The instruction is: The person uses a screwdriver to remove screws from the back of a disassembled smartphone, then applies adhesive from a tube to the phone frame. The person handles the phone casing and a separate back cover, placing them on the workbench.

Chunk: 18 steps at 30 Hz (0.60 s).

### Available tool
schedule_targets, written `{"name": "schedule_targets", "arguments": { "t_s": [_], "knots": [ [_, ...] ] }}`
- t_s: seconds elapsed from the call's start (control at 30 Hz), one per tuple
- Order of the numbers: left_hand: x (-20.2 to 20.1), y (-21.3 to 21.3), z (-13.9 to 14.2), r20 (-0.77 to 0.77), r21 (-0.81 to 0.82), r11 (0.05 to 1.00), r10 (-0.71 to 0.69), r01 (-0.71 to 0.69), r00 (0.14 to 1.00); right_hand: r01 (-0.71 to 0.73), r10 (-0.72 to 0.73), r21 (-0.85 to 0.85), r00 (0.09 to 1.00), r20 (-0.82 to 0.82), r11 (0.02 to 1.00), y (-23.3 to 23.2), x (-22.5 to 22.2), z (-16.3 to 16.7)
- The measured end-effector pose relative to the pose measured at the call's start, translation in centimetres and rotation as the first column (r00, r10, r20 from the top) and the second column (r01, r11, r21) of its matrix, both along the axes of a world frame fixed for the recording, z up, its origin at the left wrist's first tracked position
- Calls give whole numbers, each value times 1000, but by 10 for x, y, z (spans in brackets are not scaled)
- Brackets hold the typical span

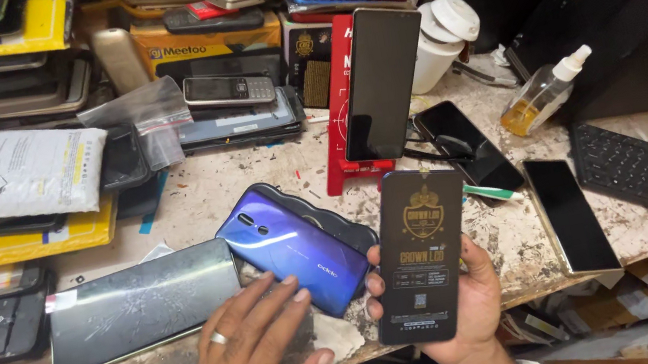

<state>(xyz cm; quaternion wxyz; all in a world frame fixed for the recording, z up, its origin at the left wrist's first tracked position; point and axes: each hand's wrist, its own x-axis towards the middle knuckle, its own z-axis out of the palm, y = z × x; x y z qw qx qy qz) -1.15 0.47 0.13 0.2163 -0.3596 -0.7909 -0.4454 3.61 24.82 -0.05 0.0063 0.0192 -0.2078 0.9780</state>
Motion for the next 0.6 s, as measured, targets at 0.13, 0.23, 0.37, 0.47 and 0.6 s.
{"name": "schedule_targets", "arguments": {
  "t_s": [0.13,0.23,0.37,0.47,0.6],
  "knots": [
    [3,-2,-3,51,11,1000,18,-19,999,-16,16,-36,1000,-9,999,-3,2,-1],
    [-2,-4,-10,21,2,1000,8,-8,1000,-28,27,-31,999,-22,999,-5,2,-1],
    [-4,-6,-22,14,-45,999,0,0,1000,-59,59,-50,998,3,997,-6,2,-1],
    [-5,-6,-31,8,-56,998,0,0,1000,-74,75,-72,997,6,995,-7,2,-2],
    [-3,-6,-38,42,-108,994,31,-27,999,-83,82,-74,996,-16,994,-8,2,-3]
  ]
}}
